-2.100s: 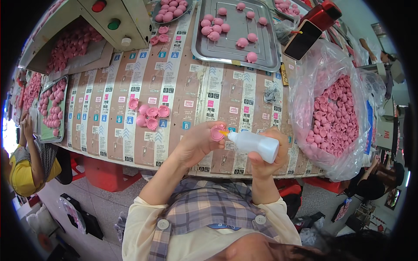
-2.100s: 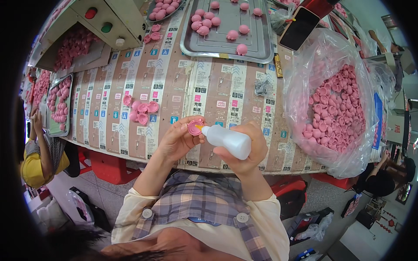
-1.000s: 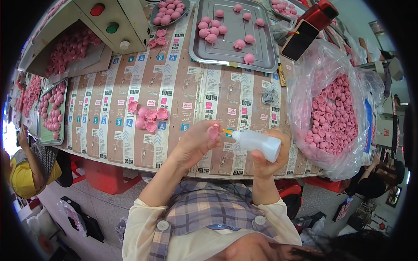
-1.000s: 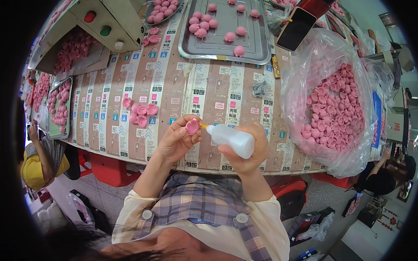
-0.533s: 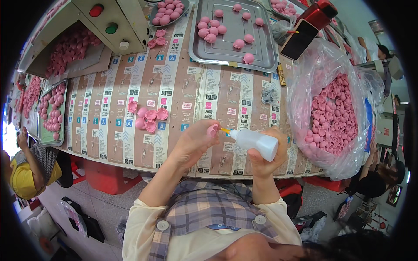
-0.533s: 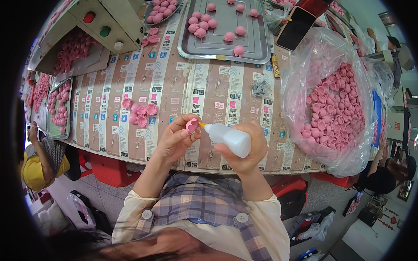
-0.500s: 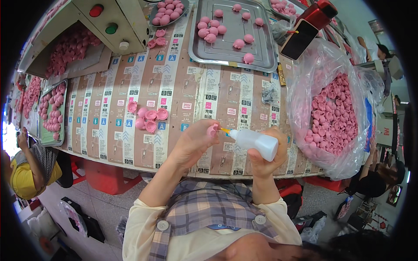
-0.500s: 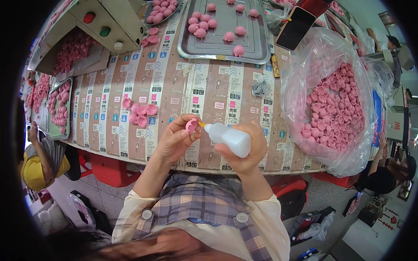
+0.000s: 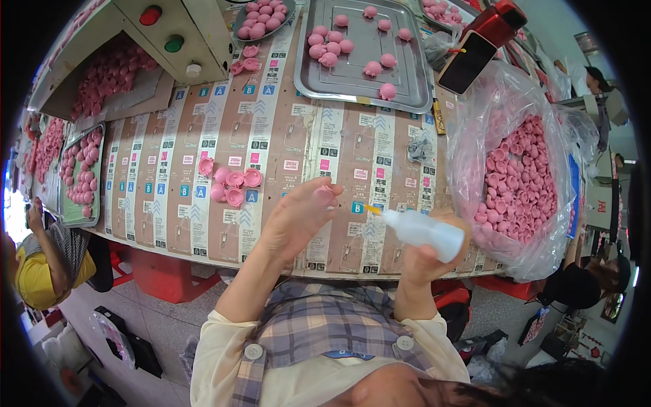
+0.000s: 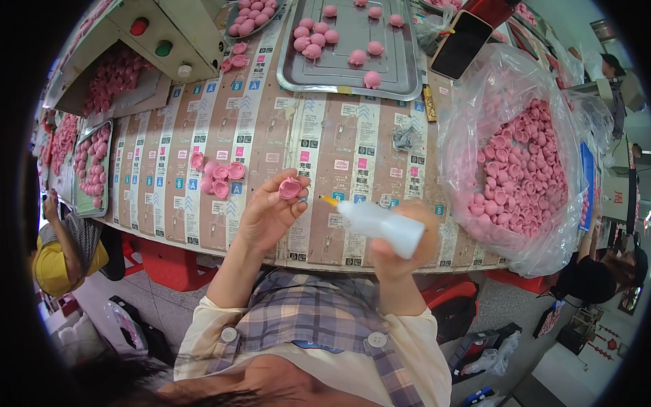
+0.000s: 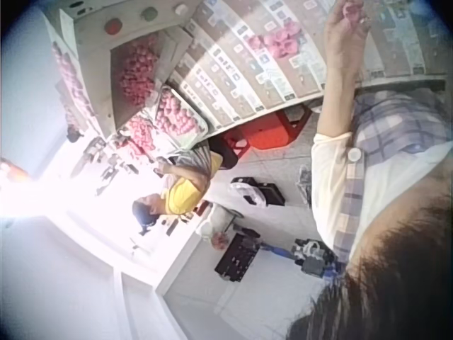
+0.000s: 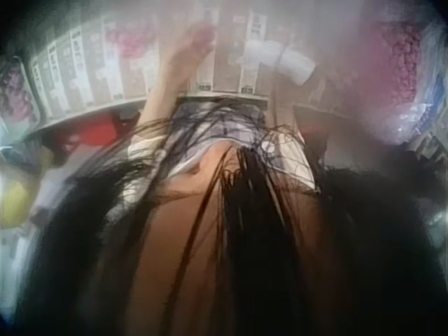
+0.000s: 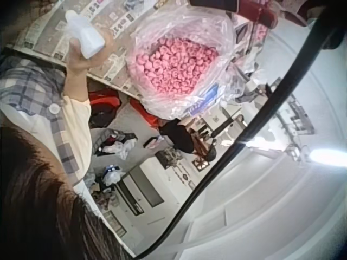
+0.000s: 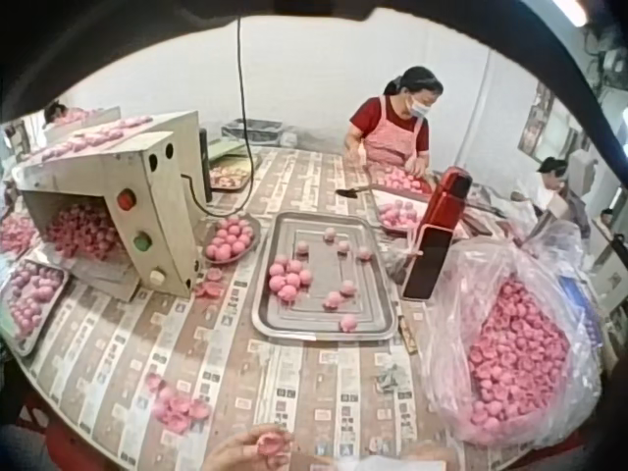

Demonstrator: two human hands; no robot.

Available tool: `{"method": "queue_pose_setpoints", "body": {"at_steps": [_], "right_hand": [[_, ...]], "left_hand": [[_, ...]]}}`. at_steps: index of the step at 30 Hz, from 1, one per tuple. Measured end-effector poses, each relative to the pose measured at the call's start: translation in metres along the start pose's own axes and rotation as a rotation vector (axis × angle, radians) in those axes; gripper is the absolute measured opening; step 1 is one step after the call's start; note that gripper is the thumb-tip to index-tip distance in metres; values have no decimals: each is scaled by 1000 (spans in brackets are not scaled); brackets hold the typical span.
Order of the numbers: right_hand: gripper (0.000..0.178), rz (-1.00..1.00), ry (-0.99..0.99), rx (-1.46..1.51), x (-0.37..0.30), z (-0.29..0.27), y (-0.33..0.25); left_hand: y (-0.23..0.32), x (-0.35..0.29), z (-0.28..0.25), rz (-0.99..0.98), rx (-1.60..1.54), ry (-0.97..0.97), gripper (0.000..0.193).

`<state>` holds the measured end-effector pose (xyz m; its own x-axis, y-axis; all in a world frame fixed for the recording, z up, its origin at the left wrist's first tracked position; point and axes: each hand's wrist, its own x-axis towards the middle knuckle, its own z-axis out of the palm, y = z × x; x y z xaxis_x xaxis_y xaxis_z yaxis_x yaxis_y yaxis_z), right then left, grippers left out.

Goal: The person applies glue to plastic toy halves with a squeeze bottle, presses the halves together by hand to assemble round figures, and places the assembled figures onto a tray.

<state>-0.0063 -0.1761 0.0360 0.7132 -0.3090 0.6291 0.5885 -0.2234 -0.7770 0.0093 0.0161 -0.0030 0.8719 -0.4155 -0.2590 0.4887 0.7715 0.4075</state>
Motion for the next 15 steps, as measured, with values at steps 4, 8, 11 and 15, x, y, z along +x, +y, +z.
{"method": "queue_pose_setpoints", "body": {"at_steps": [4,8,11,15], "right_hand": [[43,214,44,-33,6,-10,6],[41,444,-27,45,9,-19,26],[41,684,-70,319,9,-21,37],[37,810,-125,169,4,-15,49]], "left_hand": [[-4,1,-7,-78,-363,-72,35],[-10,6,-2,-164,-598,-144,30],[-14,9,0,-222,-699,-172,27],[-22,11,3,-271,-794,-196,29]]}}
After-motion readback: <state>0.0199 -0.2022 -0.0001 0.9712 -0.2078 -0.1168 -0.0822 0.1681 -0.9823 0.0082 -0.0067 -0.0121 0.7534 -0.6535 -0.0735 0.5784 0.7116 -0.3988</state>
